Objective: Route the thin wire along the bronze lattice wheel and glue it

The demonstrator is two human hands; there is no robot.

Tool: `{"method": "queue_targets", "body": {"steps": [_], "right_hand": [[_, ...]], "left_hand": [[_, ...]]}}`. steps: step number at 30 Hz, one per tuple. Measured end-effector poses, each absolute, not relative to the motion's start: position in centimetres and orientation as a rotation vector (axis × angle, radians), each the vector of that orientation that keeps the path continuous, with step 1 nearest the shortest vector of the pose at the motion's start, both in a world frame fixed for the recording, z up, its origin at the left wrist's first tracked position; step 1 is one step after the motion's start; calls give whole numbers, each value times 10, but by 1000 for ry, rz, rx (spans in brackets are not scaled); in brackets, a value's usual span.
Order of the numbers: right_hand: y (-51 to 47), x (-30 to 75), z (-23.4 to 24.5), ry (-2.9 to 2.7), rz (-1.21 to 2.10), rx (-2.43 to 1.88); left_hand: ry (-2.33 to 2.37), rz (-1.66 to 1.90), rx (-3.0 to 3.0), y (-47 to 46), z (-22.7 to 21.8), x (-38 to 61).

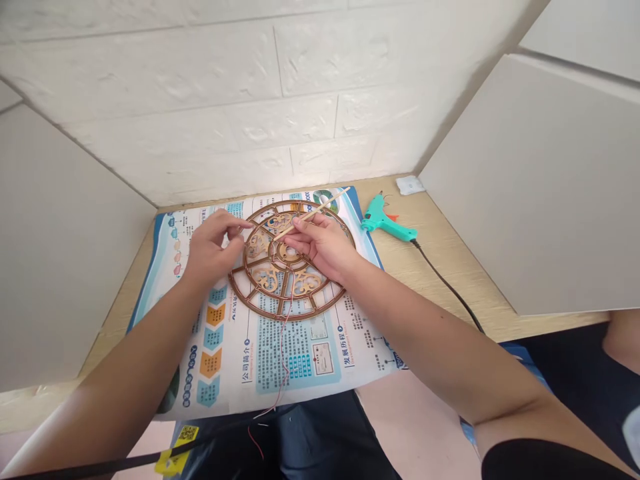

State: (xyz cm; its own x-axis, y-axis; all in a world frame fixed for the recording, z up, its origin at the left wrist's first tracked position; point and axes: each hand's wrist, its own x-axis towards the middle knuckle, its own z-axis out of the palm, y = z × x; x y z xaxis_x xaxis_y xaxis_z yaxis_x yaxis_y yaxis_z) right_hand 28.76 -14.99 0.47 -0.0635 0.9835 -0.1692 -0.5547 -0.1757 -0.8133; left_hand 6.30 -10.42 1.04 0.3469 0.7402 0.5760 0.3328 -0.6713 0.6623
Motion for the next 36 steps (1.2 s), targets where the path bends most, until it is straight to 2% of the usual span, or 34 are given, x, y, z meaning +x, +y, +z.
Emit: {"method": "queue_targets", "body": {"steps": [6, 11, 22, 28, 36], "right_hand": [[-145, 296, 9, -816, 1422, -946], [-144, 300, 11, -890, 1335, -958], [-147, 299, 15, -904, 1423, -926], [-153, 291, 14, -997, 1462, -872], [-158, 286, 12, -1037, 1527, -818]], "left_hand": [[1485, 1295, 1793, -87, 6, 47], [1597, 1242, 1609, -84, 7, 47], [1468, 1176, 1820, -88, 5, 45], [1117, 1119, 1984, -105, 14, 53], [766, 1102, 1901, -109, 12, 60]]}}
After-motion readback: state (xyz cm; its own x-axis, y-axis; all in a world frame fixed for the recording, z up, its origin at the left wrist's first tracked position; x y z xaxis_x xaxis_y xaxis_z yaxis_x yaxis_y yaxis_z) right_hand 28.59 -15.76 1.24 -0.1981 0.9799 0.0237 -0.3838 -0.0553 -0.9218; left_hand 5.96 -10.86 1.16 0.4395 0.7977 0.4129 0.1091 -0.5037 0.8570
